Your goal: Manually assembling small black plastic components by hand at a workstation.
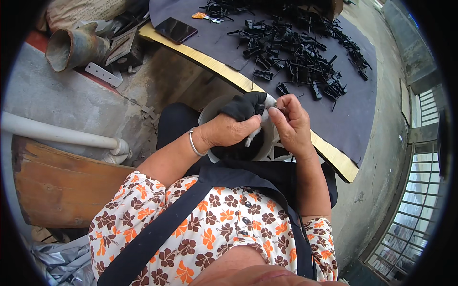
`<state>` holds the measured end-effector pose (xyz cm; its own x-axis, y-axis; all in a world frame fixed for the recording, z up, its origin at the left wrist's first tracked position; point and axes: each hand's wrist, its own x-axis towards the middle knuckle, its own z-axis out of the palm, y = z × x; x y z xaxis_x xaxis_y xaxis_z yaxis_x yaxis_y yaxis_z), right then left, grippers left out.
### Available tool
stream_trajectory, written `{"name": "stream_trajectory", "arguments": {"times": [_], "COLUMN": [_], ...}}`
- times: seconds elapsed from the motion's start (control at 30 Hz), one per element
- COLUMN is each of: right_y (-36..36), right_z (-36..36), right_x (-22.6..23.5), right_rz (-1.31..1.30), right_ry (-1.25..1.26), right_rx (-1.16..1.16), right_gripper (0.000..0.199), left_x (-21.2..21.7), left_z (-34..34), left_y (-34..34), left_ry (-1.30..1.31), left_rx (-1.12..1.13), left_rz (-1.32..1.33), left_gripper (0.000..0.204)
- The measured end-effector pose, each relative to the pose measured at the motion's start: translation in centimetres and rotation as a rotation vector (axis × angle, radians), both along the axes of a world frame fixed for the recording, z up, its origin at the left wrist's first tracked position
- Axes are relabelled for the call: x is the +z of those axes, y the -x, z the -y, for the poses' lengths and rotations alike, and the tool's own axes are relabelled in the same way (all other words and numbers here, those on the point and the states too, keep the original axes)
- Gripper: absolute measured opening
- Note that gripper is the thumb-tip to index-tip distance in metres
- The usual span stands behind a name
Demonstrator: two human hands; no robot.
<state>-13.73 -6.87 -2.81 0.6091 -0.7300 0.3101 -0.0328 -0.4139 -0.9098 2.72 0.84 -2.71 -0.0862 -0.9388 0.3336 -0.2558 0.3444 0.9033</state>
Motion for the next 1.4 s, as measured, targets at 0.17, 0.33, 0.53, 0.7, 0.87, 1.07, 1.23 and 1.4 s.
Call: {"name": "stream_trajectory", "arguments": {"times": [0.17, 0.33, 0.53, 0.7, 0.87, 1.07, 1.23, 1.4], "right_y": [0.6, -0.3, -0.2, 2.5, 3.1, 1.6, 1.2, 0.5], "right_z": [0.1, -0.7, -0.5, 3.3, 4.2, 0.6, -0.1, 0.3], "right_x": [0.7, 0.5, 0.1, 1.1, -0.4, 0.6, 1.1, 0.0], "right_rz": [-0.203, -0.268, -0.239, -0.48, -0.582, -0.459, -0.321, -0.004], "right_ry": [-0.034, -0.01, 0.013, 0.318, 0.534, 0.837, 0.868, 0.546], "right_rx": [0.179, 0.092, 0.07, -0.307, -0.196, -0.079, -0.025, -0.022], "right_gripper": [0.031, 0.033, 0.028, 0.017, 0.009, 0.009, 0.016, 0.014], "left_x": [-0.2, -0.7, -0.7, -1.4, -0.6, 0.3, -0.8, -0.1], "left_z": [0.0, -0.1, -0.5, -0.2, 0.4, 1.6, 1.5, 0.9], "left_y": [0.0, 0.4, 0.2, -0.7, 0.7, 0.9, 0.3, 0.6], "left_ry": [-0.045, 0.152, 0.184, 0.25, 0.337, 0.409, 0.064, -0.176], "left_rx": [0.016, 0.1, 0.08, 0.089, 0.366, 0.409, 0.287, 0.073], "left_rz": [-0.028, 0.264, 0.351, 0.519, 0.559, 0.736, 0.337, 0.001], "left_gripper": [0.029, 0.027, 0.025, 0.021, 0.022, 0.03, 0.037, 0.03]}}
